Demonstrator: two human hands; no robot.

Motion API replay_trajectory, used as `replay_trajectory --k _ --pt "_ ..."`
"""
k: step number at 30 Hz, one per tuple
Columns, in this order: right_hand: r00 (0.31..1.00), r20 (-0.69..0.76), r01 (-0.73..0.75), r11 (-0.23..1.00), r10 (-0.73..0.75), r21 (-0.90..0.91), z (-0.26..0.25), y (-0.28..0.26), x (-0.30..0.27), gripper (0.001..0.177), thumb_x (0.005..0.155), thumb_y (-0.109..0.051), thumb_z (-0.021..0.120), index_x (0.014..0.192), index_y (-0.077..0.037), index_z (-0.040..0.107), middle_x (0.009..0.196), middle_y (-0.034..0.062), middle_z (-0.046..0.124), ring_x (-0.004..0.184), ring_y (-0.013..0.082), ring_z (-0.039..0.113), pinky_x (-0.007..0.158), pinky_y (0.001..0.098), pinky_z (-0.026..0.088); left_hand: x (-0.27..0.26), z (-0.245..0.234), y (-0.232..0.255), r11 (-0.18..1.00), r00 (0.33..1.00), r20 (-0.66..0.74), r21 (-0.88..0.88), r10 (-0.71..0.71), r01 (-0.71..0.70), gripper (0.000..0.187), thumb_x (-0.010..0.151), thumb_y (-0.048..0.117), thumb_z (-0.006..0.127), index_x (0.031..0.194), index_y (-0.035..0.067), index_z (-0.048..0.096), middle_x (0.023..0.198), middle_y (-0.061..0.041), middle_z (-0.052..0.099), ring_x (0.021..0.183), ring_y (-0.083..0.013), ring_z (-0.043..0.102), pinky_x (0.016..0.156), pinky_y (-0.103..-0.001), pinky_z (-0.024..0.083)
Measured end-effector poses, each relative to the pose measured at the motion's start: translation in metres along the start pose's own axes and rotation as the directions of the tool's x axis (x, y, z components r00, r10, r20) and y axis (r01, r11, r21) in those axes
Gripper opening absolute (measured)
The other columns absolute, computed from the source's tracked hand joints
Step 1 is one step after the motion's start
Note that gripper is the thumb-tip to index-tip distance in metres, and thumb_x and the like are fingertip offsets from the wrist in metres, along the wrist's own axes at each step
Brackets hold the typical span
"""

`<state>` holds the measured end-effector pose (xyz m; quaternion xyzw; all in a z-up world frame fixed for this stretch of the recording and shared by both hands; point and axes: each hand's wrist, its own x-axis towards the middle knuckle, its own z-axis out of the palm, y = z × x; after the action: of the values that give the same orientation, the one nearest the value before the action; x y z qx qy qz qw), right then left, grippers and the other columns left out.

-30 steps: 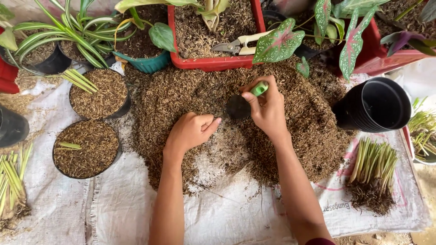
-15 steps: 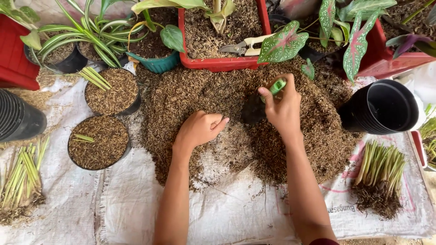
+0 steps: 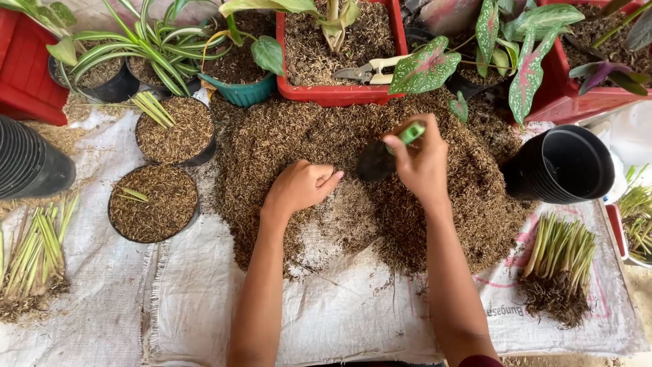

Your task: The person uses a small hand trowel to scoop soil from a large pile and fill a black plastic pot. They then place a plant cutting into the pot and cover the roots with more soil, patting it down to secure the plant.

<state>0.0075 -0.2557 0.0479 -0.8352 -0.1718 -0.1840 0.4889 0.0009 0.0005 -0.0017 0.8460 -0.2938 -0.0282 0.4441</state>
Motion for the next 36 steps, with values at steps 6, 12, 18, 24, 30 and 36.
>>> replay_trajectory --k 6,12,18,24,30,36 --pt "0.997 0.073 0.023 0.974 -0.04 0.226 0.012 -0.03 0.002 0.026 0.096 -0.005 0.07 0.111 0.001 0.049 0.091 0.0236 0.066 0.083 0.0446 0.073 0.066 0.0531 0.065 0.0 -0.005 0.001 1.0 1.0 -0.014 0.021 -0.018 0.019 0.053 0.097 0.018 0.064 0.05 0.015 0.041 0.035 0.007 0.029 0.031 -0.0108 0.029 0.037 -0.023 0.026" --pt "0.987 0.131 0.033 0.915 -0.093 0.403 0.043 -0.006 -0.002 0.025 0.09 0.001 0.072 0.106 0.001 0.053 0.092 0.0211 0.068 0.087 0.0404 0.074 0.075 0.0539 0.065 -0.004 -0.015 -0.003 0.996 0.996 -0.081 0.084 0.029 -0.022 0.052 0.098 0.018 0.064 0.051 0.015 0.041 0.035 0.006 0.029 0.03 -0.0116 0.03 0.036 -0.023 0.026" --pt "0.996 0.049 0.05 0.893 -0.08 0.447 0.027 -0.001 0.004 0.023 0.091 0.005 0.069 0.107 0.003 0.053 0.094 0.0225 0.066 0.093 0.0411 0.073 0.083 0.0559 0.064 -0.004 -0.018 0.001 0.995 0.992 -0.104 0.078 0.065 -0.057 0.052 0.098 0.018 0.065 0.052 0.015 0.042 0.034 0.005 0.031 0.029 -0.0117 0.03 0.034 -0.022 0.025" --pt "0.996 0.07 0.005 0.863 -0.047 0.505 0.045 0.0 0.0 0.028 0.087 0.002 0.074 0.106 0.005 0.054 0.097 0.0223 0.066 0.099 0.0421 0.072 0.088 0.0579 0.061 -0.001 -0.008 0.003 0.995 0.994 -0.071 0.068 0.078 -0.074 0.05 0.097 0.016 0.065 0.052 0.014 0.046 0.034 0.005 0.033 0.028 -0.0119 0.031 0.033 -0.022 0.026" --pt "0.991 0.128 -0.003 0.928 -0.048 0.372 0.045 -0.014 -0.002 0.03 0.082 0.005 0.079 0.107 0.005 0.062 0.1 0.0232 0.068 0.101 0.045 0.071 0.088 0.0612 0.06 0.006 0.003 -0.004 0.996 0.996 -0.041 0.049 0.073 -0.071 0.045 0.097 0.013 0.065 0.054 0.012 0.05 0.035 0.005 0.036 0.028 -0.0121 0.034 0.032 -0.023 0.028" --pt "0.956 0.292 -0.085 0.982 0.033 0.169 0.046 -0.032 -0.002 0.023 0.082 0.001 0.081 0.103 0.004 0.071 0.102 0.0253 0.072 0.104 0.0452 0.07 0.093 0.0614 0.055 0.004 0.008 -0.016 0.995 0.997 -0.029 0.064 0.078 -0.076 0.043 0.092 0.007 0.064 0.053 0.014 0.046 0.036 0.006 0.035 0.029 -0.0125 0.035 0.034 -0.022 0.03"
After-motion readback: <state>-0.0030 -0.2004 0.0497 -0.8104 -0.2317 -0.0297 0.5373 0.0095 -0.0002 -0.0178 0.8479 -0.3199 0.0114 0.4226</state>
